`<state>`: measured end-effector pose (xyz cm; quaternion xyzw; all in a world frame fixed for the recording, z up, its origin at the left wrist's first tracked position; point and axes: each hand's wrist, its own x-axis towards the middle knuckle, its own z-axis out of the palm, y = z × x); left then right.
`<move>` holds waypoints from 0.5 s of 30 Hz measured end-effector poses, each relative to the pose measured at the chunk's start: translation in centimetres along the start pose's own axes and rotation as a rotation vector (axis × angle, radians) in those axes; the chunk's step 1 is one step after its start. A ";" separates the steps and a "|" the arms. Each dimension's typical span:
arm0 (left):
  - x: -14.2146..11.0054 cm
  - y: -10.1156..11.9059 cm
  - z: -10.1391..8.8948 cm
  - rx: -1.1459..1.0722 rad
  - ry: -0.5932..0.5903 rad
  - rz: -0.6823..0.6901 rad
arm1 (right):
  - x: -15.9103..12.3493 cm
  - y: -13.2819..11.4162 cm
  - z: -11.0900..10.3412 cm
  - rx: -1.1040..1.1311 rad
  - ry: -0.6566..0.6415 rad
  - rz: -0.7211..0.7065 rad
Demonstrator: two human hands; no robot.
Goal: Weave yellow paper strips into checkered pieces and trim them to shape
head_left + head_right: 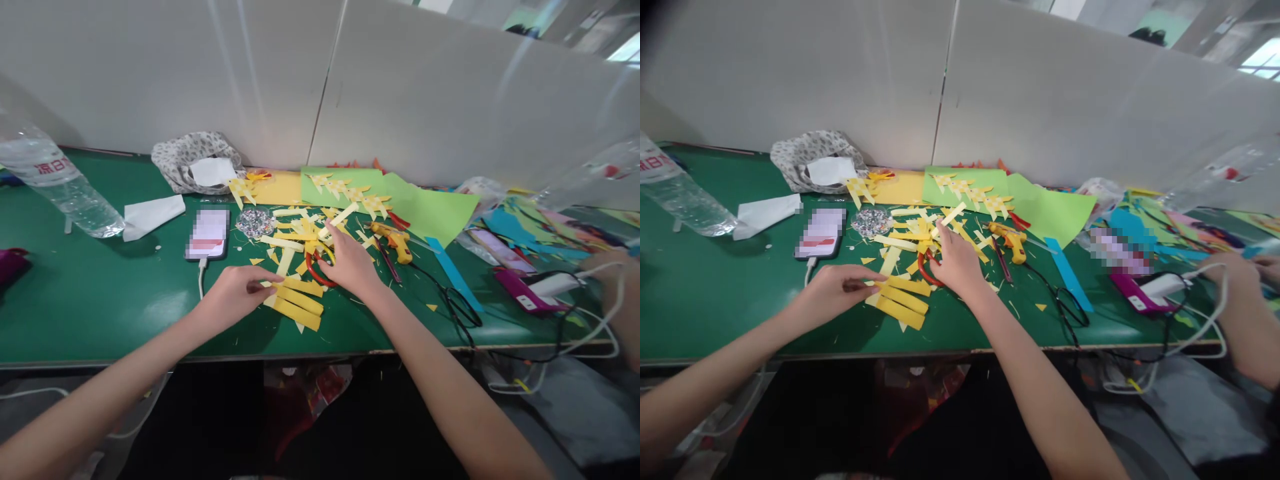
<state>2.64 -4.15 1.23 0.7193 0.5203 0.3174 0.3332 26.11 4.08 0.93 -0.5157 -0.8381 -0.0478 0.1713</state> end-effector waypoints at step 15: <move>-1.9 1.2 0.5 0.401 0.081 -0.238 | 0.0 0.0 -0.4 -0.078 -0.035 0.004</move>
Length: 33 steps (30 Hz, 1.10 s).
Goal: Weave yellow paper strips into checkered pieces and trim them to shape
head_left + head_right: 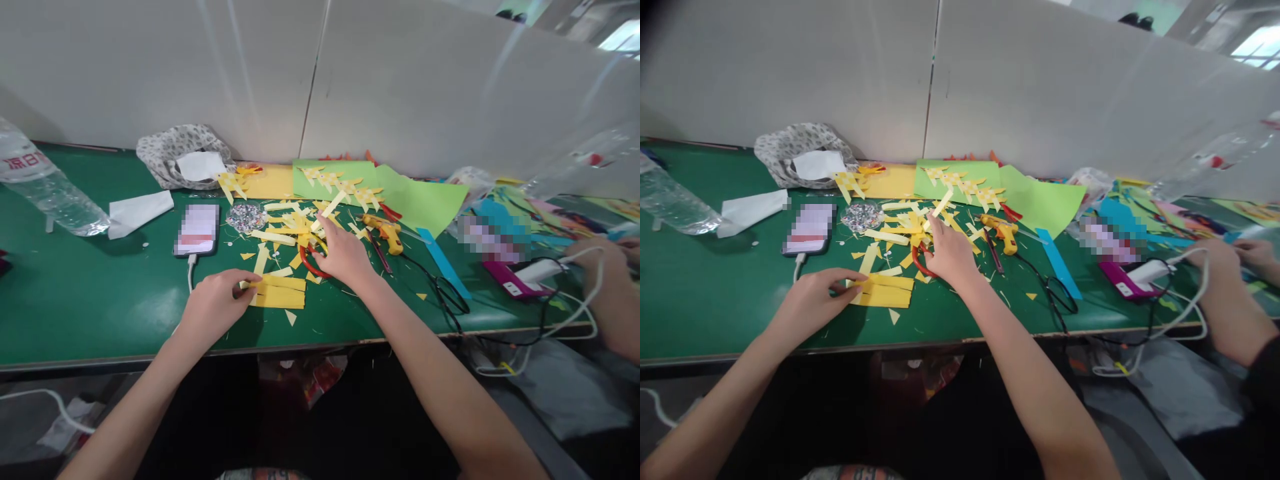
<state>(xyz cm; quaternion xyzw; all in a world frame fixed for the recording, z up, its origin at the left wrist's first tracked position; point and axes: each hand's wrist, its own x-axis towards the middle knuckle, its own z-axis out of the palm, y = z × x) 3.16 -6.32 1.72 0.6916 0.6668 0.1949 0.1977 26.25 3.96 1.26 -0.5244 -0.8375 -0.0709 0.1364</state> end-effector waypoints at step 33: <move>-4.5 -1.0 3.8 0.346 0.071 0.496 | -1.2 -0.3 -3.2 0.464 0.219 0.092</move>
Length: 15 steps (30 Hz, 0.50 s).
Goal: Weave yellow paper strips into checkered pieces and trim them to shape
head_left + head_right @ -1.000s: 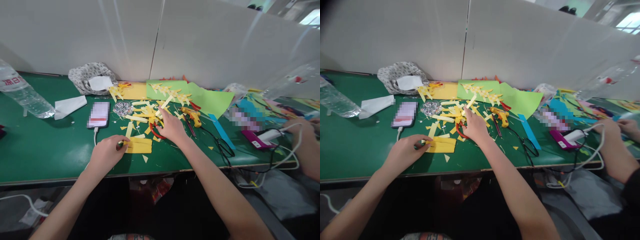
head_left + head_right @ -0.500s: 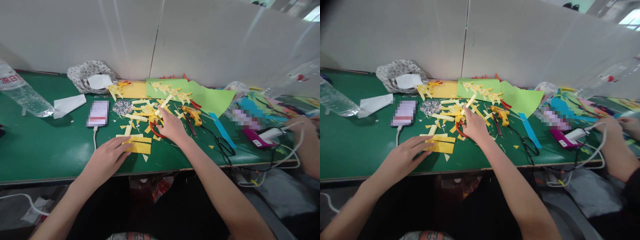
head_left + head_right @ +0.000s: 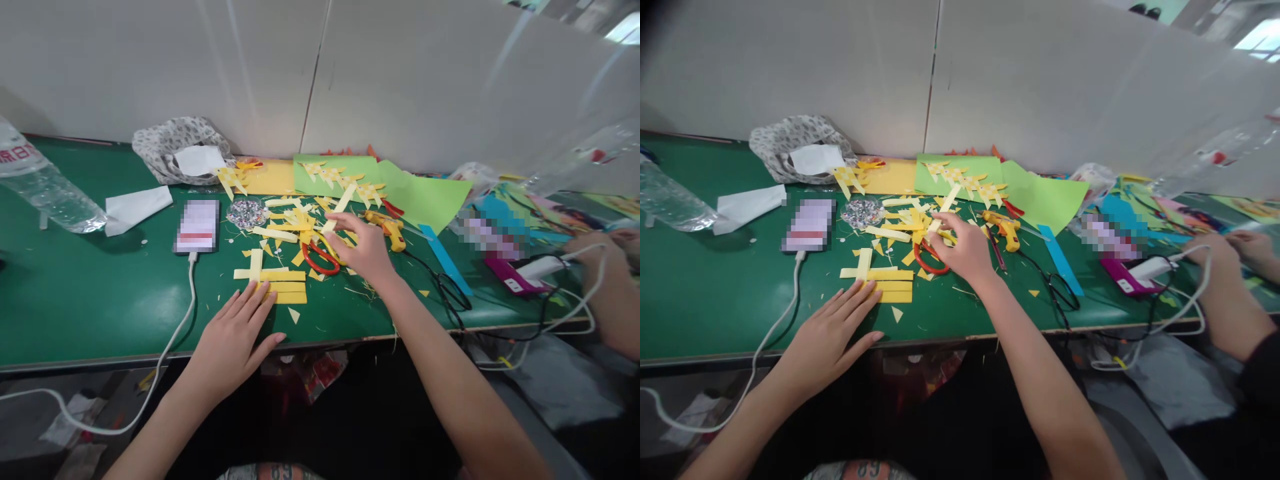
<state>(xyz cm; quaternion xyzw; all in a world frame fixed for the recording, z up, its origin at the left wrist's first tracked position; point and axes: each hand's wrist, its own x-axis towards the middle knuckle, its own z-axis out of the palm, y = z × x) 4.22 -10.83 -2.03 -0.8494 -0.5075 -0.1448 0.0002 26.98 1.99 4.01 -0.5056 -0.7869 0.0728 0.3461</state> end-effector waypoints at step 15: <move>-0.1 0.3 -1.0 0.000 0.137 -0.048 | -4.0 -3.0 2.4 -0.072 0.015 0.031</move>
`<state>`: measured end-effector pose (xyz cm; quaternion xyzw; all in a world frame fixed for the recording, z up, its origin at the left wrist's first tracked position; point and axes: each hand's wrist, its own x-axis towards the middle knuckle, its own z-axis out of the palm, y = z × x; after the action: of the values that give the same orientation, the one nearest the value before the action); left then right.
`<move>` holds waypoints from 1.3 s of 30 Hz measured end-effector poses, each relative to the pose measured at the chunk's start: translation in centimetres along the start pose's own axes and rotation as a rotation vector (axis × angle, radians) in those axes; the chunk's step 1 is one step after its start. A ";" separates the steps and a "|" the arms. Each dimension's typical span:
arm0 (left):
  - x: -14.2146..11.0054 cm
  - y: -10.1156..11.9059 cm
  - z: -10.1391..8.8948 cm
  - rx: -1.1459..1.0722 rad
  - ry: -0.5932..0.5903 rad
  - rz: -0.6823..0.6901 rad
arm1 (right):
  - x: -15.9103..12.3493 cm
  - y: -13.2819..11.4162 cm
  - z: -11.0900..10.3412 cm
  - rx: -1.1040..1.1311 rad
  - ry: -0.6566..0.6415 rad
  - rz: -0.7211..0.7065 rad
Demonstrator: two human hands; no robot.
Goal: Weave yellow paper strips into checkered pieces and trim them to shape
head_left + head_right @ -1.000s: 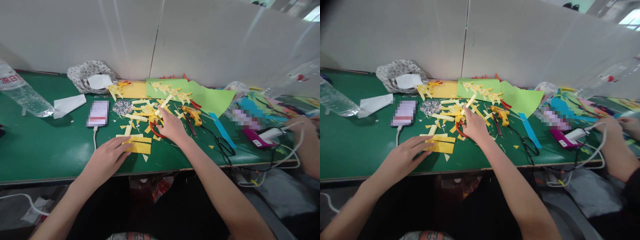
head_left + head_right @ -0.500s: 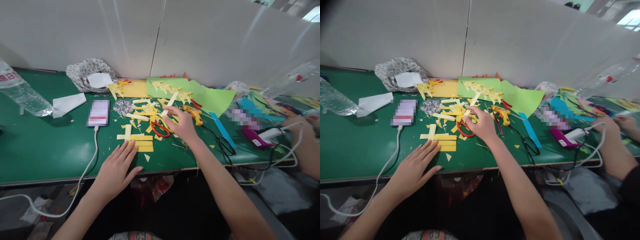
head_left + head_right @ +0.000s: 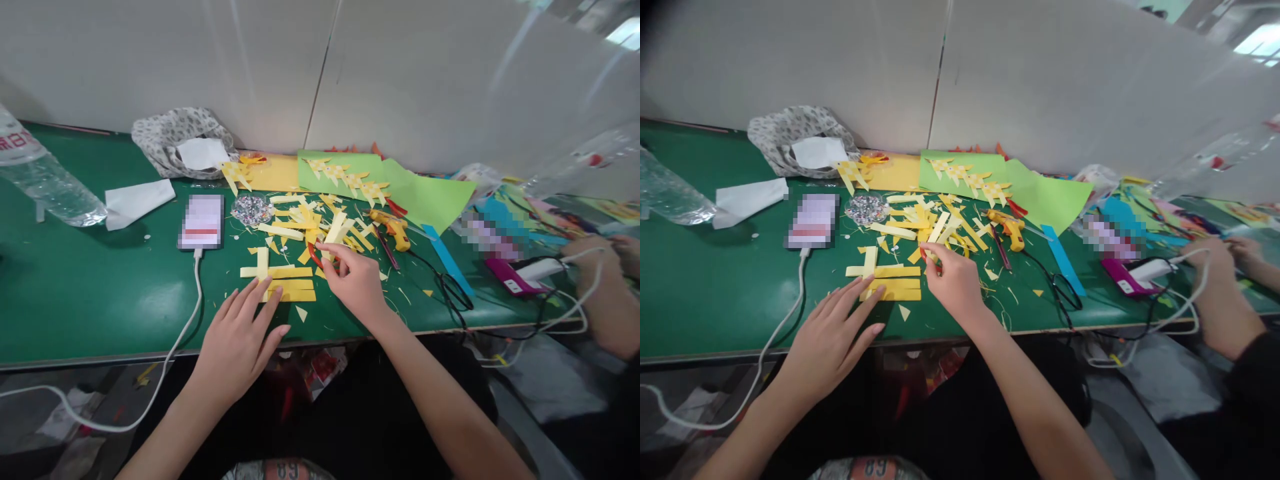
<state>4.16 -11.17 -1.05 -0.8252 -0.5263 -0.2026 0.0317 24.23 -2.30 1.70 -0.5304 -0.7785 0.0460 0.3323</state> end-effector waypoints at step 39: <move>1.7 -2.4 1.0 0.047 0.028 -0.174 | -1.0 -1.8 5.0 0.430 -0.280 -0.068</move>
<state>2.89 -8.42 -1.73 -0.7726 -0.6000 -0.2035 0.0407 20.17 -2.56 -1.92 -0.4094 -0.8067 0.2722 0.3279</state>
